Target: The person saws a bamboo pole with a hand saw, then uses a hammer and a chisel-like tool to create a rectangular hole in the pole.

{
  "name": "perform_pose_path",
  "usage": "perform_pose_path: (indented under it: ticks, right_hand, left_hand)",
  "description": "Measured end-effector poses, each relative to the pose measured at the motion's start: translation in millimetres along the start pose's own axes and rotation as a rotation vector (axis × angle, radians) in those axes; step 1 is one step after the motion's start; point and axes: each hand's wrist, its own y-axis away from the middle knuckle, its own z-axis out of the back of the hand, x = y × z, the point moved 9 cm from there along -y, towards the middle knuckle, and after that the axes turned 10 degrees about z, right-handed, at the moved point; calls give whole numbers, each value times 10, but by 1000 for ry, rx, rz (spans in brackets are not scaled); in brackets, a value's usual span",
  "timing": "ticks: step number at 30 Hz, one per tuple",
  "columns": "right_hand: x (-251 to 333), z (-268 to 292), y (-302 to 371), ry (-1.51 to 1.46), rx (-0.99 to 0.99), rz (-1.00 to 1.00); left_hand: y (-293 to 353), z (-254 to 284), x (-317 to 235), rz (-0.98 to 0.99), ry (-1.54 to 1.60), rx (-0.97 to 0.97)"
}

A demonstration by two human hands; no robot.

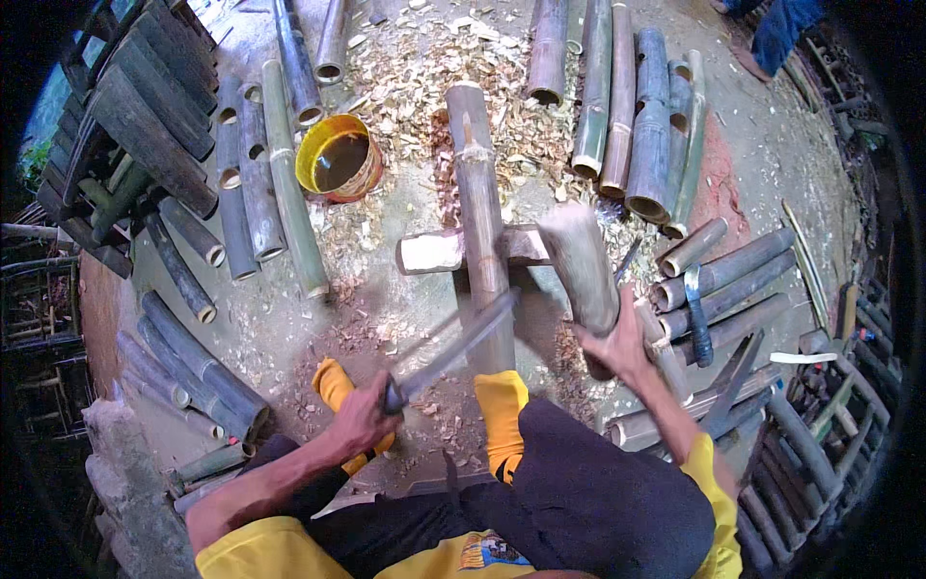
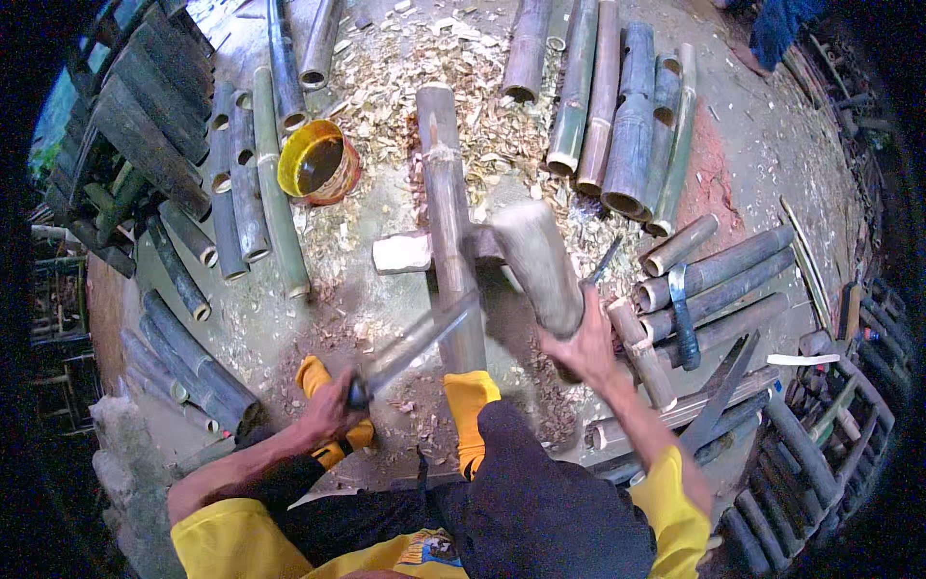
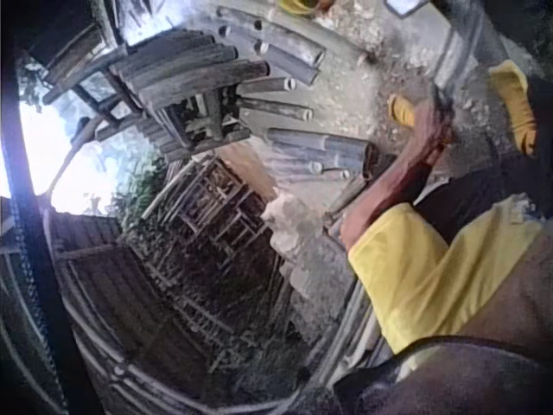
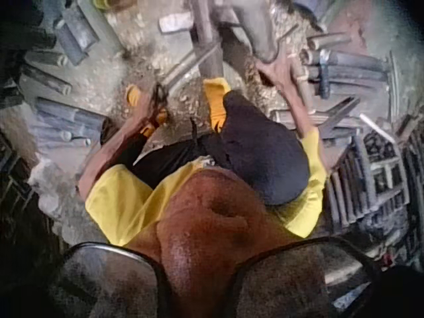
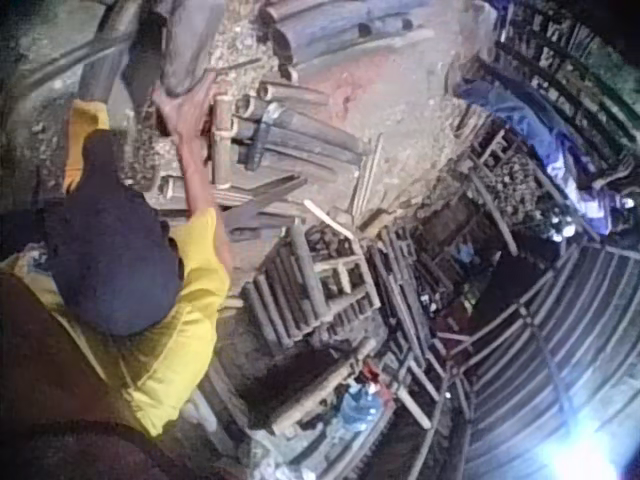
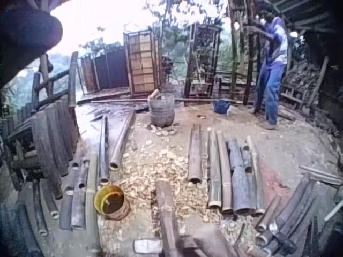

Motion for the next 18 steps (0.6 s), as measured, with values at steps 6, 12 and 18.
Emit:
perform_pose_path:
  ticks: [6, 12, 18]
  right_hand:
    - [-354, -473, 1383, 135, 243, -453]
    - [-432, -721, 1823, 115, 400, -700]
    - [-489, -792, 1813, 94, 414, -701]
  left_hand:
    - [131, 1238, 6, -231, 96, -461]
    - [-130, 2478, 265, -43, -211, -883]
    - [-427, 2896, 389, 134, -398, -906]
